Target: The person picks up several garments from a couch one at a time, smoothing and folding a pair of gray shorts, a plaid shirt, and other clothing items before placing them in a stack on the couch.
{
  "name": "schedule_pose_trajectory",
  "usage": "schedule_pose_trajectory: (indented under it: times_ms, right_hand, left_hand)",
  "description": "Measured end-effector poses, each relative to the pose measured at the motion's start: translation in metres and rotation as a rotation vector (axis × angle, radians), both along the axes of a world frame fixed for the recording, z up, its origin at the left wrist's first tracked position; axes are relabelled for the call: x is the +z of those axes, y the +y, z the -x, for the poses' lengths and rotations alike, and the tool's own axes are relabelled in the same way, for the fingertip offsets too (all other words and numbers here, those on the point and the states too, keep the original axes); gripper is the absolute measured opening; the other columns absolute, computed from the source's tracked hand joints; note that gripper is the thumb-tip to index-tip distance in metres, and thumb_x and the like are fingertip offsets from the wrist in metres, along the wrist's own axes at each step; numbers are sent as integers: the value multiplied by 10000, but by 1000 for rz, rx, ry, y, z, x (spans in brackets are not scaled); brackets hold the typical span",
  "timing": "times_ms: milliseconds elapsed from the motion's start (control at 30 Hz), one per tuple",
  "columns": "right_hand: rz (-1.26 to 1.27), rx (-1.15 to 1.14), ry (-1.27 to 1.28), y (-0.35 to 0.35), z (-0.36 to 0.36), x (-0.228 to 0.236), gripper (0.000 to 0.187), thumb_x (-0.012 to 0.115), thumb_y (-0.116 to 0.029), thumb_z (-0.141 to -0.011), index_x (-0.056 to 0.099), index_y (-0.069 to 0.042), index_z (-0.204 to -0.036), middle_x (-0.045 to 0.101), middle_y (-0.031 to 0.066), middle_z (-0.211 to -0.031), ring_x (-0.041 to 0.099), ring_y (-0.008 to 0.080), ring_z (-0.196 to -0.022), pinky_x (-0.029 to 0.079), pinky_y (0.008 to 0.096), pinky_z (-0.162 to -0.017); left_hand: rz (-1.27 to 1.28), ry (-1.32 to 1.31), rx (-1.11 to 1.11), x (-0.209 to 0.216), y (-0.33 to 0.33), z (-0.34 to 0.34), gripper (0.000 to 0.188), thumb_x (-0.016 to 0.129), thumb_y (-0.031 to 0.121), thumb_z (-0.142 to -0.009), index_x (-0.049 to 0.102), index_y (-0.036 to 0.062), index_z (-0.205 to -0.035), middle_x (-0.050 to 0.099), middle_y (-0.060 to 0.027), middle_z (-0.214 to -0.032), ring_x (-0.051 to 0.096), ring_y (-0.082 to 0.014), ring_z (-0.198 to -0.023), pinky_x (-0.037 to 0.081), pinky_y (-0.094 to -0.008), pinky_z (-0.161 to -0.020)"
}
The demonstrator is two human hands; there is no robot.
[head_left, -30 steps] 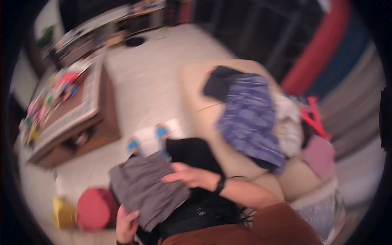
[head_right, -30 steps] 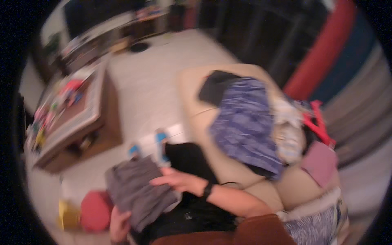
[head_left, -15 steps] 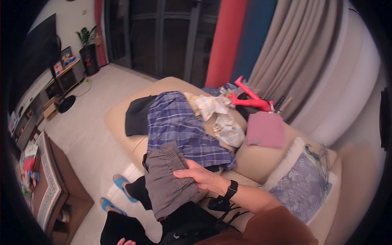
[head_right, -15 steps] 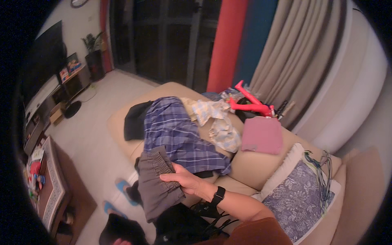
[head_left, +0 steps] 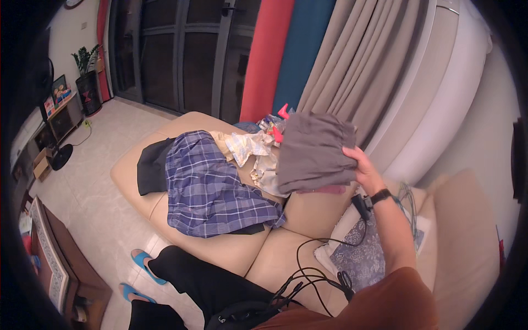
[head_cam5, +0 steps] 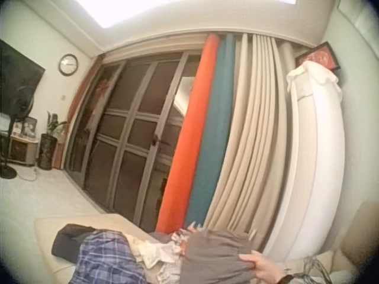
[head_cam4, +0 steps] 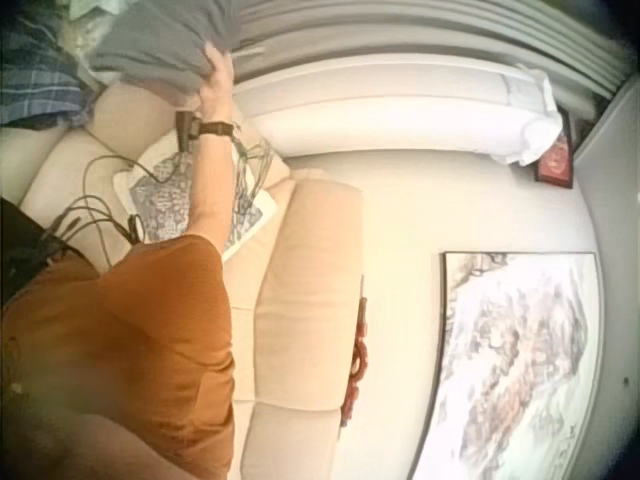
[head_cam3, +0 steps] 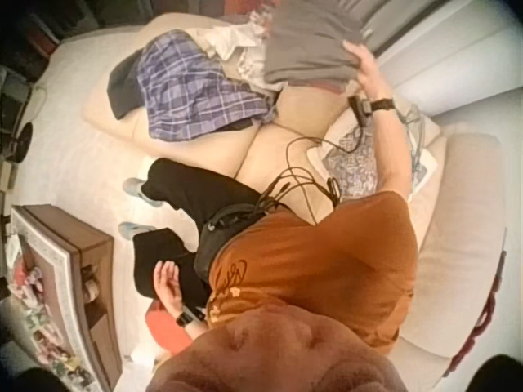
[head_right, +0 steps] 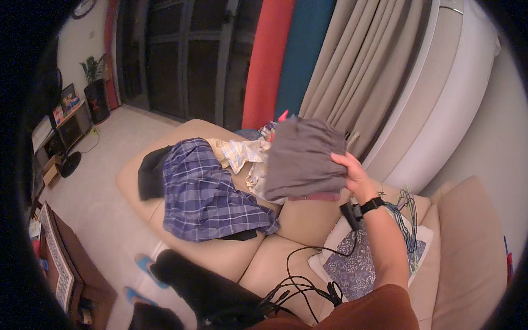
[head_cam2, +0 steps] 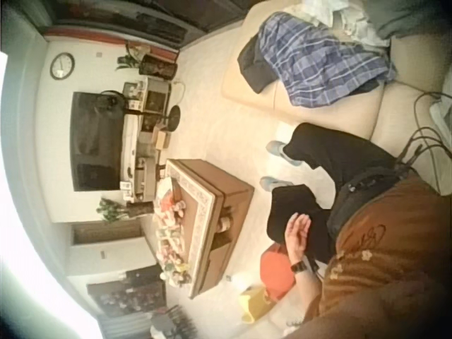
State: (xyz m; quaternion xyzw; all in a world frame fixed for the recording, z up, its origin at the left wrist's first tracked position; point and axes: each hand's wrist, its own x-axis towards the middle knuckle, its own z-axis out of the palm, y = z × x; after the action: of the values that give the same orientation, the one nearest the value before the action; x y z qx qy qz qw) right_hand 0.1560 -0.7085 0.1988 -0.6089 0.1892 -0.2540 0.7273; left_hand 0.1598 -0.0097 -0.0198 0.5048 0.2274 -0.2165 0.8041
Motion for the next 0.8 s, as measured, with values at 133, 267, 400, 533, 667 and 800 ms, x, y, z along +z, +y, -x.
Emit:
schedule_pose_trajectory:
  times_ms: [133, 267, 400, 533, 667, 800]
  right_hand:
    - [1276, -565, 1148, -48, 32, -46, 352, 639, -13, -762, 527, 44, -1091, 608, 209, -982, 603, 354, -922, 491, 427, -807]
    - [1619, -599, 276, 25, -28, -64, 265, 606, -6, -728, 574, -30, -990, 556, 183, -1021, 529, 354, -1000, 425, 432, -884]
    - [1255, 226, 257, 114, -117, -111, 337, 720, -184, -766, 625, -48, -1058, 620, 157, -1047, 609, 290, -924, 502, 348, -778]
    - [1487, 639, 397, 188, -152, -155, 687, 744, -400, -737, 494, -40, -1265, 435, 167, -1356, 393, 407, -1252, 362, 483, -1008]
    - [1480, 515, 249, 190, -174, -189, 273, 666, -238, -814, 596, -8, -943, 577, 180, -974, 556, 370, -872, 455, 449, -743]
    - [954, 576, 103, 224, -171, -159, 279, 617, -193, -856, 517, 29, -717, 521, 180, -597, 485, 337, -536, 418, 382, -551]
  left_hand:
    - [11, -12, 22, 5, 1, 2, 382, 566, 83, -922, 473, -24, -1276, 606, -177, -1119, 596, -281, -1051, 472, -398, -969]
    - [56, -64, -3, 6, 1, 0, 373, 549, 94, -936, 469, -30, -1279, 607, -185, -1140, 601, -275, -1055, 472, -408, -966]
    - [48, -63, 29, -3, 4, 2, 361, 548, 90, -936, 478, -27, -1270, 619, -180, -1116, 613, -275, -1032, 482, -404, -954]
    - [-35, 3, 107, -2, 2, 12, 344, 564, 80, -925, 497, -23, -1246, 629, -175, -1085, 627, -267, -999, 507, -391, -923]
    - [-45, -3, 132, 8, -1, 19, 340, 572, 89, -922, 499, -24, -1235, 632, -166, -1049, 628, -266, -992, 509, -390, -918]
    - [-51, 6, 141, 16, -5, 21, 329, 560, 86, -928, 503, -23, -1233, 633, -159, -1050, 629, -269, -990, 509, -386, -917]
